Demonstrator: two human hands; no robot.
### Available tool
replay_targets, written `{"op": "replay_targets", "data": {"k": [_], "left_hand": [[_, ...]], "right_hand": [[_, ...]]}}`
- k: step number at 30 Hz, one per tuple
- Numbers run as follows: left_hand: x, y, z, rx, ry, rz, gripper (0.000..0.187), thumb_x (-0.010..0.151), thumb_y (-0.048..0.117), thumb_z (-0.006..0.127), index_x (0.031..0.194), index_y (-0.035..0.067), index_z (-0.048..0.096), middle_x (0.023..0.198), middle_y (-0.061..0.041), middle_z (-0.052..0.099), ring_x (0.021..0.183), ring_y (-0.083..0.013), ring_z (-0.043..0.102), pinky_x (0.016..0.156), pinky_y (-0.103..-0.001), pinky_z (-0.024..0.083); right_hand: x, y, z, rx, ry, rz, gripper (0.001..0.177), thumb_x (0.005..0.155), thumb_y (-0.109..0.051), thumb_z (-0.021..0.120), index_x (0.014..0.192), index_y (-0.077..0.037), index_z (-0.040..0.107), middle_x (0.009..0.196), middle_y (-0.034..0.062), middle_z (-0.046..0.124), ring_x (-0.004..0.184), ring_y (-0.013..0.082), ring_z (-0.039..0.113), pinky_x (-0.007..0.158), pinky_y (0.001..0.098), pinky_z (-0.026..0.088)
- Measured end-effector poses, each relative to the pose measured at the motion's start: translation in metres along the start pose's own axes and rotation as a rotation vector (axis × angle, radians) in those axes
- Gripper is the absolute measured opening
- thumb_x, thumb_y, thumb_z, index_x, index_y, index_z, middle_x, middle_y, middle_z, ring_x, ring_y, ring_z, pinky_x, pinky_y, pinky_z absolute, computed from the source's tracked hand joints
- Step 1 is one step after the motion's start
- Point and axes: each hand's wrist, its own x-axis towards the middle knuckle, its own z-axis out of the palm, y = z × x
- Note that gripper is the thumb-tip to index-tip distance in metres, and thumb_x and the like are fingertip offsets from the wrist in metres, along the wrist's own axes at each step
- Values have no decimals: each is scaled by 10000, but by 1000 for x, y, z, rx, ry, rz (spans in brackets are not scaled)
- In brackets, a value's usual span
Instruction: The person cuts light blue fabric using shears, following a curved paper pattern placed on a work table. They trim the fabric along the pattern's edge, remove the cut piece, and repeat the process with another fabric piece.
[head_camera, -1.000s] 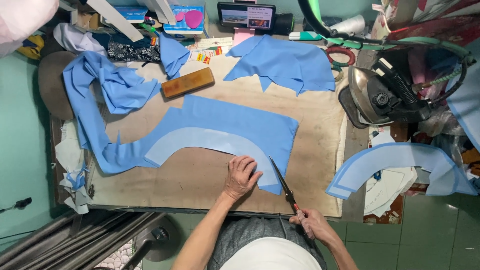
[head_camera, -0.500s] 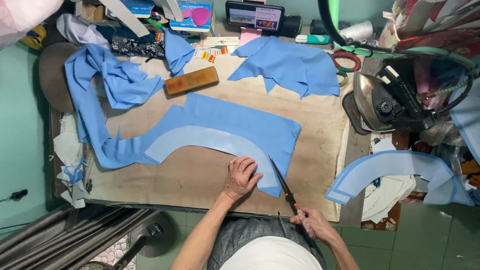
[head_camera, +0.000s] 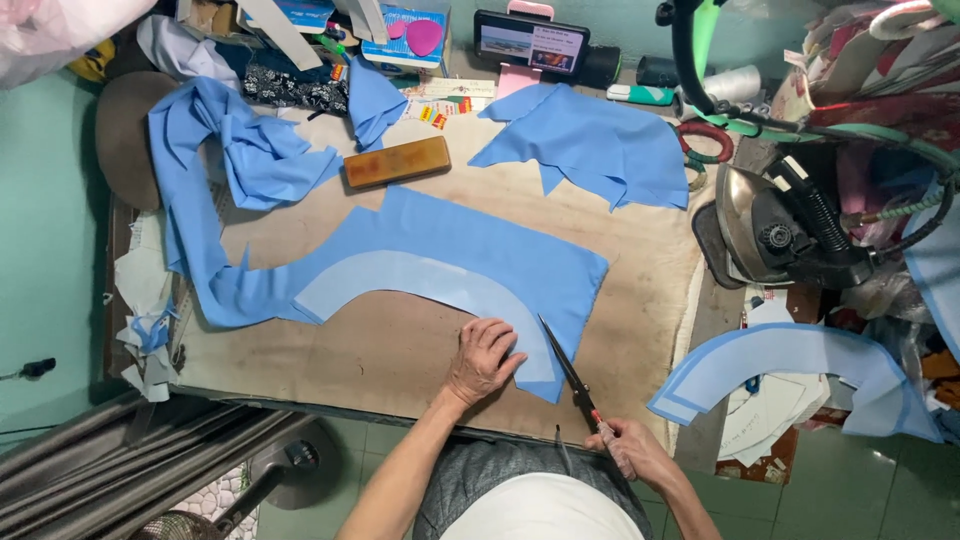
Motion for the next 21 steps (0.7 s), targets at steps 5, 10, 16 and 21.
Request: {"op": "replay_targets", "data": {"k": [5,10,16,21], "left_hand": [[0,1,-1,2,14,6,278,940,295,712,1037,42,647,1111,-107,618,1083,-292,568,952,-443,397],[1,2,-4,-6,9,-1,281,938,283,718,1049,35,644,1110,-116,615,1088,-298,564,954,-453,394],[0,0,-2,-3,2,-5,284,923,278,734,1046,39,642,1106,-109,630,1093,-294,571,959,-444,394],[-2,-1,0,2,4,-2,277,932,286,719,1044,44,641,1107,-106,630,1090,-293,576,956,-441,396]], "right_hand": [[-10,-32,5,778,-205,346,162,1114,-193,279,973,-150,214,778,25,227,540,56,153,556,266,119],[43,2,-21,952,-273,472,265,1068,-274,393,1115,-32,295,875,124,461,512,85,595,428,199,427],[21,-10,-16,475,-119,194,326,1016,-119,465,1340,-89,455,908,161,560,666,103,568,566,185,363],[-23,-51,1,-254,30,2,343,926,-124,635,1212,56,690,1019,144,829,1002,171,719,792,241,418]]}}
